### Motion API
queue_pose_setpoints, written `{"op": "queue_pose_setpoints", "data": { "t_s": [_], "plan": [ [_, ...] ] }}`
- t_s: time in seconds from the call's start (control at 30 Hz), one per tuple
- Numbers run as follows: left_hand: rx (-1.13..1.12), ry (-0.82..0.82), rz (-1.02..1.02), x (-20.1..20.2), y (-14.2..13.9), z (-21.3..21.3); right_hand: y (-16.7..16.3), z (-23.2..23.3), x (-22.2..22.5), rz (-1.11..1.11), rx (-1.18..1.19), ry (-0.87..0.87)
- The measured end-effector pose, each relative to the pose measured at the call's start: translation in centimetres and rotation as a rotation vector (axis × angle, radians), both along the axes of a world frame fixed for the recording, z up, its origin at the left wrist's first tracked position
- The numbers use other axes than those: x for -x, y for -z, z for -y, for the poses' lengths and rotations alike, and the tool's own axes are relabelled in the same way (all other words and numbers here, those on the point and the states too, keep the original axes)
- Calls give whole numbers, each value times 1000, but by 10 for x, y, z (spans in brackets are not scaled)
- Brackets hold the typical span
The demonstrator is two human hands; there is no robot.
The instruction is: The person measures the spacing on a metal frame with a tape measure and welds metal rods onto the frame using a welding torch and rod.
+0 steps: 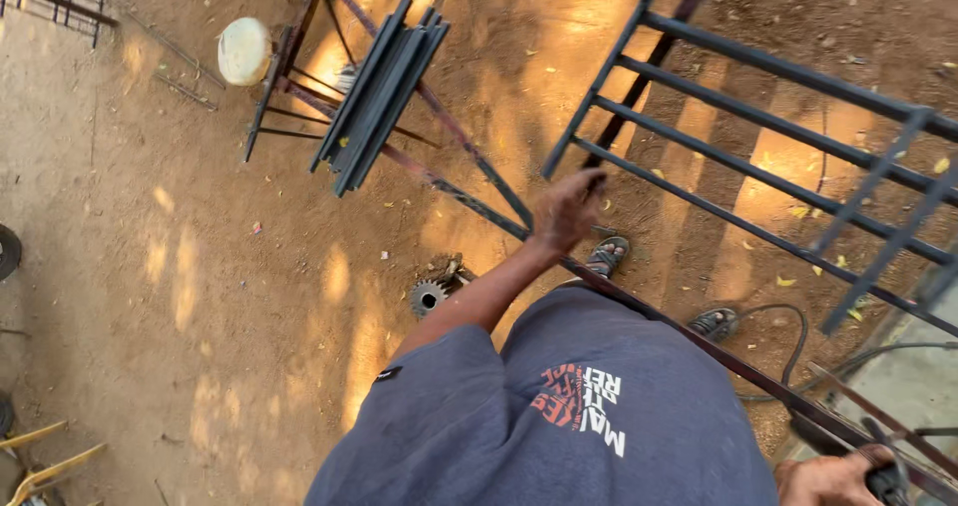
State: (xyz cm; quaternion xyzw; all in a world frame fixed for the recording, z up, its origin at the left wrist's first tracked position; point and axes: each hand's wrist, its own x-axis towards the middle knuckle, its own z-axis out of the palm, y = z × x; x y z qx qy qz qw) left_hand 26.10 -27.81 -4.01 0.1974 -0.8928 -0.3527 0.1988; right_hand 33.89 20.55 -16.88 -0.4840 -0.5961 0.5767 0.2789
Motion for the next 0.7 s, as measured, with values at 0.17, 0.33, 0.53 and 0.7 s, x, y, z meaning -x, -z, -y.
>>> {"op": "queue_pose_setpoints", "data": {
  "t_s": [0.17,0.33,0.53,0.7],
  "plan": [
    [-83,-184,118,-11,52,105,0,44,-4,47,91,66],
    [-124,-270,-159,-13,75,187,-16,62,-2,28,125,137],
    [-199,-338,-31,9,45,196,-45,84,2,3,154,233],
    [-336,-228,-7,30,66,194,-64,105,6,-23,248,250]
  ]
}}
